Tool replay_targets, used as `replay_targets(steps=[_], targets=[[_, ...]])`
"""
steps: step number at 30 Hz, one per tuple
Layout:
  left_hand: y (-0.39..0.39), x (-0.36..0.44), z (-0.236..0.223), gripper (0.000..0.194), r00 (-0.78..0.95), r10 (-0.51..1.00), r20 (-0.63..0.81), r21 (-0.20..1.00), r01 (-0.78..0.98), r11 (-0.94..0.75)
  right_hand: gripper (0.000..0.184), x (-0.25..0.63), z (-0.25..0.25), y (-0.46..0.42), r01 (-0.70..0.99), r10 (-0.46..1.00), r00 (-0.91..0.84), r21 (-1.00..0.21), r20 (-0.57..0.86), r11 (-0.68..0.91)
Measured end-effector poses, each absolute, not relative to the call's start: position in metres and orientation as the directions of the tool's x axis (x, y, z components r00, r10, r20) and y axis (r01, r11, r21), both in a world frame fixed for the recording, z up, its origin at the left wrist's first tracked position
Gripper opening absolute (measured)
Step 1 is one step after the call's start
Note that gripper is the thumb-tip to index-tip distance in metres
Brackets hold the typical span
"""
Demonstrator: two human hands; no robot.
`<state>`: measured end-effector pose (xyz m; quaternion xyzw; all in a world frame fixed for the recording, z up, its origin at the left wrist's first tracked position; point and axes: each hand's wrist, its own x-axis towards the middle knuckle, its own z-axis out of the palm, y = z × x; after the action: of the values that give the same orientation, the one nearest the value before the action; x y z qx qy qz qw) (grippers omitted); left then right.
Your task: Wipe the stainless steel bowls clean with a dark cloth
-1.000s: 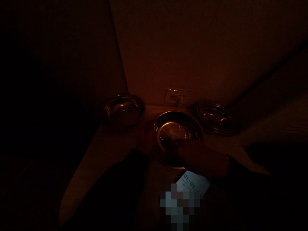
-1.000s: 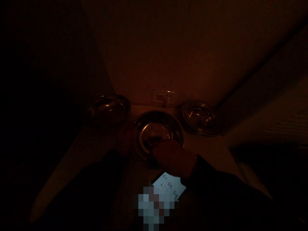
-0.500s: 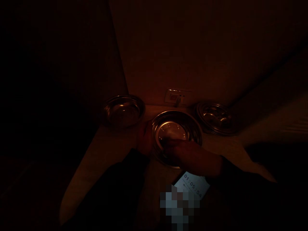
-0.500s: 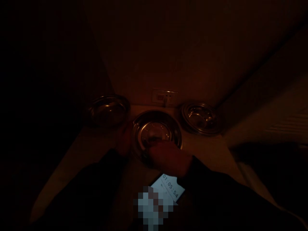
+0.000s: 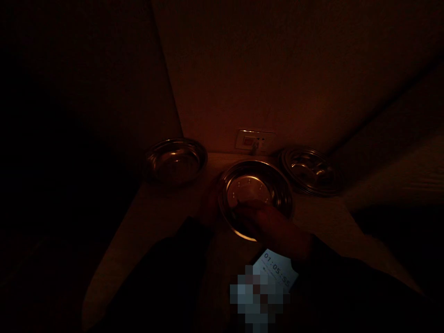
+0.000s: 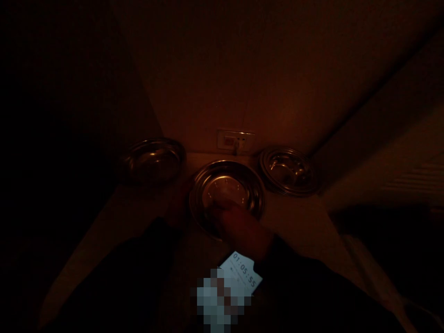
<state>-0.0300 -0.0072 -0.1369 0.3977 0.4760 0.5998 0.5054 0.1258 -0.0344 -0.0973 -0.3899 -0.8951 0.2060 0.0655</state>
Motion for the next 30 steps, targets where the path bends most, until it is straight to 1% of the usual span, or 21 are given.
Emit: replay_targets(steps=[3, 5, 10, 12, 14, 17, 20, 23, 25, 28, 30], targets=[[-0.008, -0.031, -0.132, 0.028, -0.133, 0.99, 0.043, 0.976, -0.206, -0.07, 0.025, 0.12, -0.101, -0.034, 0.691, 0.771, -0.637, -0.44, 0.003, 0.573], [-0.008, -0.031, -0.13, 0.03, -0.147, 0.988, 0.049, 0.982, -0.172, -0.075, 0.025, 0.112, -0.103, -0.033, 0.686, 0.776, -0.631, -0.459, 0.011, 0.564], [-0.007, -0.034, -0.123, 0.03, -0.228, 0.973, 0.021, 0.984, -0.169, -0.061, 0.029, 0.091, -0.108, -0.032, 0.615, 0.774, -0.627, -0.553, 0.089, 0.562], [-0.008, -0.036, -0.119, 0.028, -0.278, 0.96, 0.034, 0.987, -0.143, -0.077, 0.03, 0.088, -0.107, -0.032, 0.587, 0.751, -0.652, -0.558, 0.104, 0.587], [-0.01, -0.039, -0.115, 0.028, -0.317, 0.948, 0.036, 0.991, -0.109, -0.074, 0.03, 0.091, -0.103, -0.032, 0.565, 0.704, -0.706, -0.535, 0.081, 0.628], [-0.013, -0.04, -0.112, 0.02, -0.325, 0.945, 0.027, 0.994, -0.092, -0.06, 0.034, 0.105, -0.092, -0.034, 0.551, 0.622, -0.783, -0.482, -0.017, 0.681], [-0.013, -0.037, -0.117, 0.02, -0.292, 0.956, 0.034, 0.981, -0.172, -0.088, 0.034, 0.121, -0.082, -0.037, 0.55, 0.565, -0.818, -0.425, -0.103, 0.719], [-0.011, -0.032, -0.124, 0.03, -0.248, 0.968, 0.045, 0.952, -0.282, -0.117, 0.027, 0.126, -0.079, -0.04, 0.547, 0.554, -0.825, -0.411, -0.117, 0.729], [-0.01, -0.032, -0.128, 0.03, -0.258, 0.965, 0.05, 0.952, -0.28, -0.124, 0.026, 0.121, -0.083, -0.041, 0.539, 0.566, -0.82, -0.448, -0.087, 0.713], [-0.01, -0.034, -0.131, 0.027, -0.308, 0.951, 0.038, 0.965, -0.237, -0.115, 0.028, 0.102, -0.091, -0.043, 0.534, 0.628, -0.778, -0.509, 0.016, 0.675], [-0.01, -0.037, -0.131, 0.025, -0.354, 0.934, 0.043, 0.974, -0.193, -0.118, 0.03, 0.092, -0.095, -0.047, 0.55, 0.669, -0.738, -0.494, 0.091, 0.674]])
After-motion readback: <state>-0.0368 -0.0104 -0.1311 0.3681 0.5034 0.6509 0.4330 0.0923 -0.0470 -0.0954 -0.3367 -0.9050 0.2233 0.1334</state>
